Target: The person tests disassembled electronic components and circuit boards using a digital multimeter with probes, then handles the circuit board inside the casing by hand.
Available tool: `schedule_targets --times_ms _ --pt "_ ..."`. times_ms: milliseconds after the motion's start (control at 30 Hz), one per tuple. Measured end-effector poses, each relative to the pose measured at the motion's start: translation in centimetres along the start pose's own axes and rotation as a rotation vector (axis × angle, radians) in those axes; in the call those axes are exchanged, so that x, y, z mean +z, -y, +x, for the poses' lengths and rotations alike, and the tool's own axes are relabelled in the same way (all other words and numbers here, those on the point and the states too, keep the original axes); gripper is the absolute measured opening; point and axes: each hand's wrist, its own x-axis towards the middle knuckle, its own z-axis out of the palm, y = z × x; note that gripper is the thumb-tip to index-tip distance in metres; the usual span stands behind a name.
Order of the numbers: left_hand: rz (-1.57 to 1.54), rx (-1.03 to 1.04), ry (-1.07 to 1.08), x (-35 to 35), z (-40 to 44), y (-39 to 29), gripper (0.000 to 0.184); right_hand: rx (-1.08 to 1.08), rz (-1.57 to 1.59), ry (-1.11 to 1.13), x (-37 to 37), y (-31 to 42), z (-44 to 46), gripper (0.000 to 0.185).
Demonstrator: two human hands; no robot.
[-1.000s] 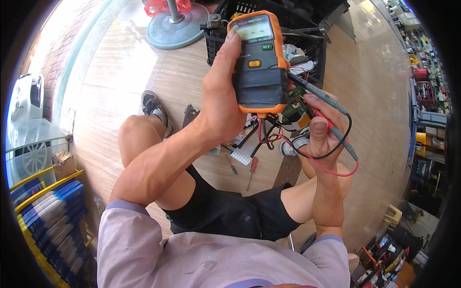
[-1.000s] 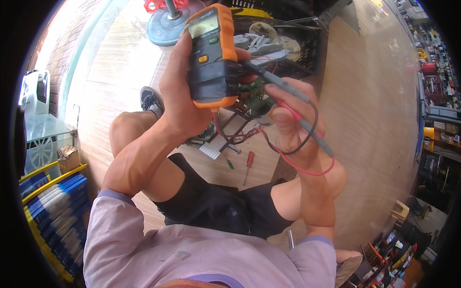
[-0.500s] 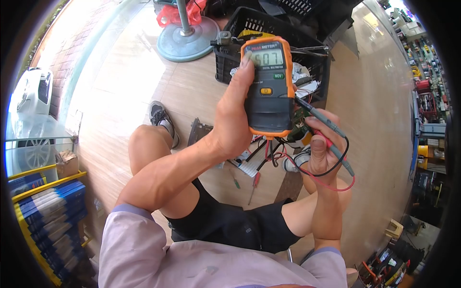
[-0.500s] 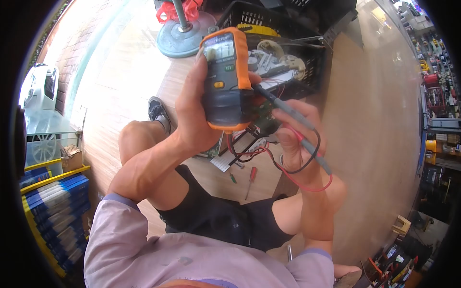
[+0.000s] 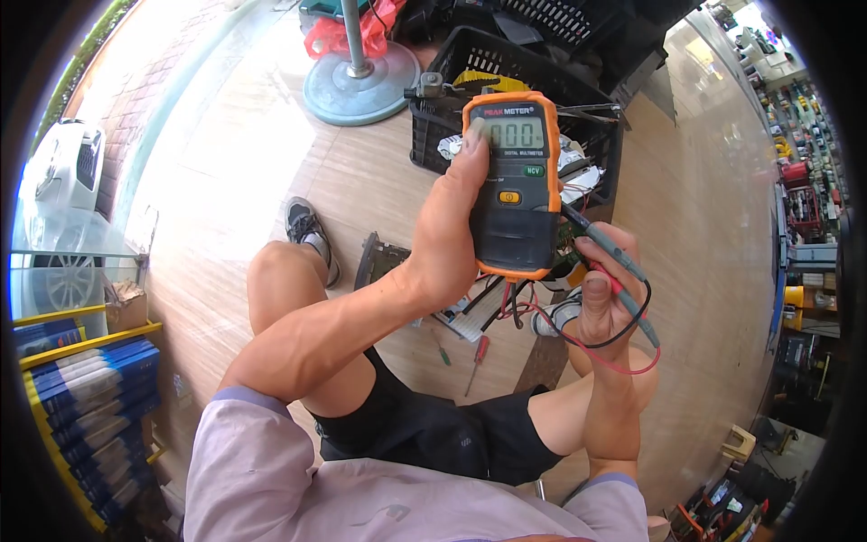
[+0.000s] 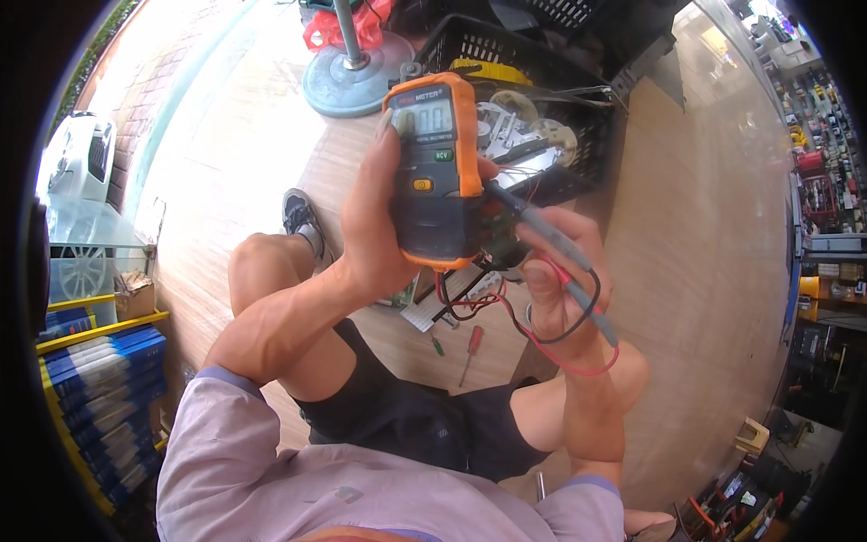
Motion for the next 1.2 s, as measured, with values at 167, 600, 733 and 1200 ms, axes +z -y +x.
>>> schedule_targets --times_ms 167,600,733,1200 --pt "0.033 0.004 0.052 -0.20 -0.43 -0.26 0.068 -0.015 0.016 -0.037 0.42 0.00 -0.06 0.047" --pt "0.034 0.017 0.046 -0.33 -0.26 -0.13 0.068 -0.025 0.012 -0.015 0.41 0.11 -0.02 0.043" --pt "0.011 -0.002 0.019 -0.24 -0.23 -0.10 0.069 -0.046 0.002 -0.015 0.45 -0.04 -0.07 0.042" --pt "-0.069 0.027 0.057 -0.07 -0.10 0.07 0.058 -0.124 -0.057 -0.028 0.31 -0.48 0.14 0.040"
